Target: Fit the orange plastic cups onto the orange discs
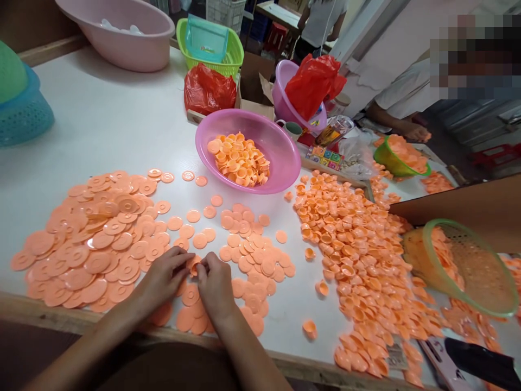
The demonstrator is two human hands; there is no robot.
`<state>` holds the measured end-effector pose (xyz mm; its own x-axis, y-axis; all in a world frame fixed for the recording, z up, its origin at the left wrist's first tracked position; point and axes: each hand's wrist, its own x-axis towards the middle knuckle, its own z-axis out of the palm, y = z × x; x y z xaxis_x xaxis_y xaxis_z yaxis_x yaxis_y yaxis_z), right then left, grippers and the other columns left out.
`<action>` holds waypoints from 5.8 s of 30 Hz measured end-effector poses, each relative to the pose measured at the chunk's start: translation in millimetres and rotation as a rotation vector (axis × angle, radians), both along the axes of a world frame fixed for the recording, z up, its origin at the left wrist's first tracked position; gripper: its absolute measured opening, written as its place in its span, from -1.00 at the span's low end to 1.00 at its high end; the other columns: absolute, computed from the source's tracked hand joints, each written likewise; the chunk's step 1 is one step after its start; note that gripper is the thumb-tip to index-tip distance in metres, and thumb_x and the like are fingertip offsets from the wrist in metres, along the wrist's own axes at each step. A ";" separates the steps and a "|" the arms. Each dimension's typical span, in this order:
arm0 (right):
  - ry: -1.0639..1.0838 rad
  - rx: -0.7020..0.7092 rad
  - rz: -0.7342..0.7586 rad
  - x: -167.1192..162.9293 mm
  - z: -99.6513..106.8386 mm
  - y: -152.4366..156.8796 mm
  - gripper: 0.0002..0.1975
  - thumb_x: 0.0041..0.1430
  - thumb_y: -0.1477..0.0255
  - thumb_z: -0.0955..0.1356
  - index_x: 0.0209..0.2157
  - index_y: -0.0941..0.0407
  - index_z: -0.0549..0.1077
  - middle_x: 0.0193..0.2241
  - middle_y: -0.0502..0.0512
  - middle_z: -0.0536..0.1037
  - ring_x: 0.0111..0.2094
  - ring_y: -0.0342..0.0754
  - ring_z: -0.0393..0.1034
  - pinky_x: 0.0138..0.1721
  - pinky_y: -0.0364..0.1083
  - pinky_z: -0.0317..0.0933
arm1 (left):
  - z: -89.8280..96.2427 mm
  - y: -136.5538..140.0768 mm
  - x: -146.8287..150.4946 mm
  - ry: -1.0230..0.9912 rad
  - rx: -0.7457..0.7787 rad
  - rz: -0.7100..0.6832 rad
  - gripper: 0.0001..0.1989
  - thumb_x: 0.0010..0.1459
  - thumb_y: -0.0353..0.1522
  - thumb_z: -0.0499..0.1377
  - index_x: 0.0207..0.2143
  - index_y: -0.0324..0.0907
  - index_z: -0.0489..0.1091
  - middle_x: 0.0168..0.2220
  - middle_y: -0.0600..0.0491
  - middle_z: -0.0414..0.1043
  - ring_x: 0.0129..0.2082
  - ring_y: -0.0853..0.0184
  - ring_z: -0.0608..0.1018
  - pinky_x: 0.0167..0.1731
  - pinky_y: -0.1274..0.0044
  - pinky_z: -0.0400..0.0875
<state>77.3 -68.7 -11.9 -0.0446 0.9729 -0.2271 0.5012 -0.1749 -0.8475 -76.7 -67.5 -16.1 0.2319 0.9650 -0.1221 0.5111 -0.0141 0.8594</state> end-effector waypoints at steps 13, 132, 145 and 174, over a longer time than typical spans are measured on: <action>-0.177 0.013 0.113 -6.5 5.8 15.4 -0.81 0.08 0.55 0.25 -0.56 0.06 0.21 -0.64 -0.07 0.37 -0.60 -0.14 0.23 -0.56 -0.19 0.04 | 7.9 20.6 -10.6 0.007 -0.196 0.041 -0.76 0.16 -0.44 0.05 -0.37 -0.18 0.53 -0.44 0.05 0.50 -0.45 0.37 0.49 -0.39 0.53 0.32; -0.077 0.023 -0.045 8.8 -3.2 -29.9 -0.81 0.22 0.46 0.22 -0.49 0.04 0.18 -0.56 -0.03 0.40 -0.54 -0.11 0.28 -0.49 -0.15 0.13 | -0.7 -19.5 27.9 -0.037 -0.167 0.065 -0.83 0.19 -0.35 0.06 -0.49 -0.13 0.27 -0.51 0.13 0.45 -0.52 0.39 0.45 -0.49 0.57 0.26; 0.085 0.355 -0.096 19.8 3.3 -64.5 -0.89 0.29 0.48 0.24 -0.29 0.06 0.39 -0.41 0.02 0.53 -0.39 -0.08 0.45 -0.37 -0.13 0.31 | 23.3 -38.9 23.2 -0.263 -0.071 0.093 -0.77 0.18 -0.27 0.18 -0.11 -0.08 0.48 -0.19 0.03 0.55 -0.28 0.30 0.60 -0.27 0.45 0.57; -0.477 0.275 -0.614 247.6 -9.9 14.5 -0.63 0.09 0.22 0.30 -0.19 0.13 0.59 -0.24 0.22 0.58 -0.36 0.04 0.46 -0.28 0.03 0.36 | 86.3 149.2 -2.2 0.315 0.271 0.101 -0.80 0.17 -0.20 0.18 -0.39 -0.10 0.51 -0.42 0.11 0.53 -0.41 0.35 0.50 -0.36 0.51 0.41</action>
